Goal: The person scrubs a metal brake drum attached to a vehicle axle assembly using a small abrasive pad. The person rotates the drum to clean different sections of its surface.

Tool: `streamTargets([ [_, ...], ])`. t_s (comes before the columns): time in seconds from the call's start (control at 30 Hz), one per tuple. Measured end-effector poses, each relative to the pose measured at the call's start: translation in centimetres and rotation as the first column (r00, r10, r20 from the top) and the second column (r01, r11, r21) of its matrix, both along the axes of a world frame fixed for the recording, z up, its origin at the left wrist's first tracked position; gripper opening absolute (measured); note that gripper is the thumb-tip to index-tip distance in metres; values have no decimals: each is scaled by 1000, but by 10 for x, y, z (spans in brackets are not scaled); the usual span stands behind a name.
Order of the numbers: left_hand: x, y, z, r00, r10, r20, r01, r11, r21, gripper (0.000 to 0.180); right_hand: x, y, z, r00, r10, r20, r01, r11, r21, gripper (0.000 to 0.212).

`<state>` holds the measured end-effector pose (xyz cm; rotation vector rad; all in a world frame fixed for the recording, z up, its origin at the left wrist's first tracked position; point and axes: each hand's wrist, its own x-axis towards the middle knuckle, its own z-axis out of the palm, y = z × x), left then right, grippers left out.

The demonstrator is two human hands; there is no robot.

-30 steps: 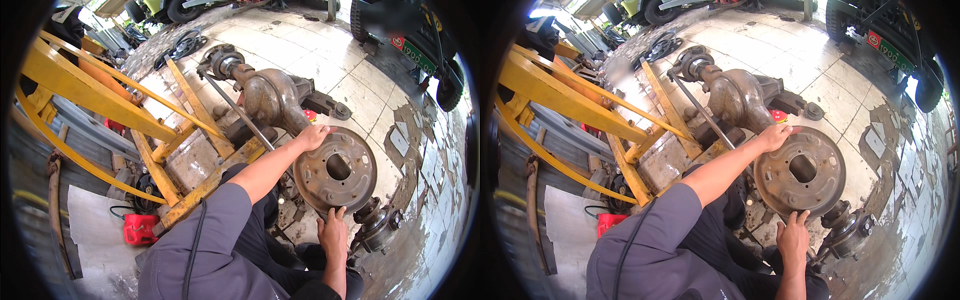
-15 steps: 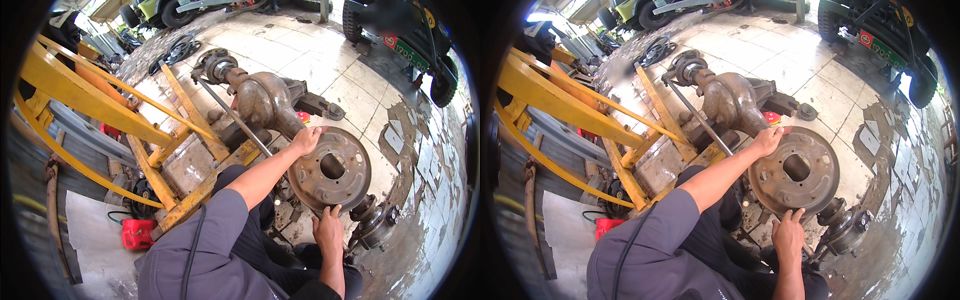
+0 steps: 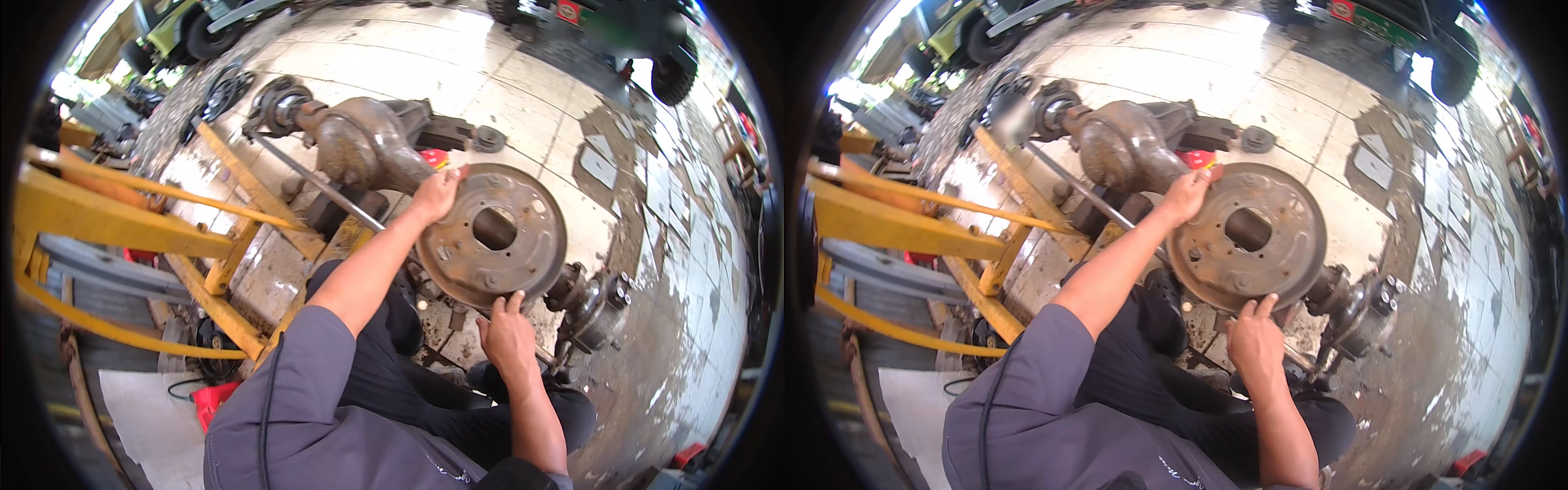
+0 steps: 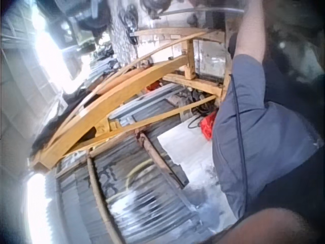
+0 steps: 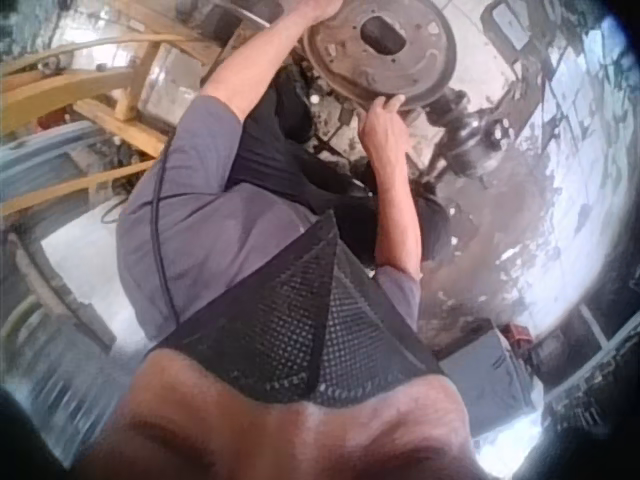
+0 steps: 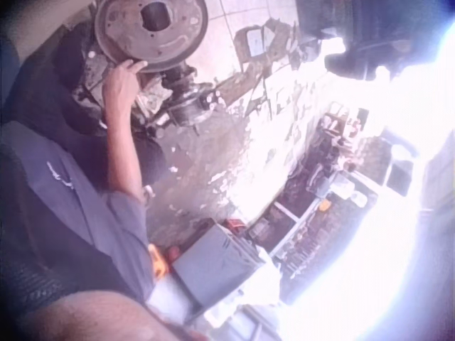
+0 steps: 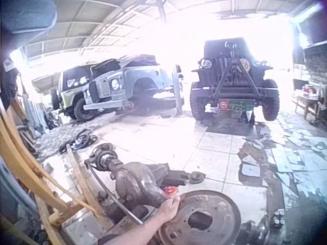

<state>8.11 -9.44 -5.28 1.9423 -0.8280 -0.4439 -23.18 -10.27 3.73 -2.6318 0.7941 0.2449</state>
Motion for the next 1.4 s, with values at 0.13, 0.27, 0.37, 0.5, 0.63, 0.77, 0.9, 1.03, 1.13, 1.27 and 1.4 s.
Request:
streamTargets([
  [0.13,7,-28,-2,998,68,-16,-68,998,16,51,-2,-1,2,999,0,44,0,1000,17,57],
  [0.27,5,-17,-3,987,-36,-155,31,999,-39,54,-8,-5,-2,999,-24,44,23,999,30,56],
  [0.37,2,0,10,962,-73,-263,62,997,-49,56,-7,-5,-3,999,-32,35,30,999,43,58],
  [0.5,8,-12,19,965,-51,-257,56,998,14,55,-4,-1,-1,999,-33,31,32,999,37,58],
  [0.63,-1,-24,15,986,15,-164,-17,1000,-12,55,-4,-3,-4,998,-20,60,18,999,40,57],
  [0.77,-7,-2,14,934,-81,-349,24,986,-163,55,-7,-5,-4,998,-24,65,22,999,38,57],
  [0.9,-11,1,23,927,-58,-371,3,989,-146,54,-4,-4,-5,997,-36,62,34,999,30,56],
  [1.03,-2,-6,18,981,32,-191,-17,997,75,57,-3,-2,-5,997,-25,67,24,999,25,57],
  [1.13,-5,5,11,1000,9,28,-12,992,129,60,-5,-4,-3,996,-17,89,15,999,32,57],
  [1.27,-36,33,37,966,-176,190,121,956,268,54,-6,-6,-3,998,-41,57,37,997,63,57],
  [1.4,-52,49,35,903,-176,392,82,966,246,52,-9,-5,-7,995,-11,95,7,999,44,57],
])
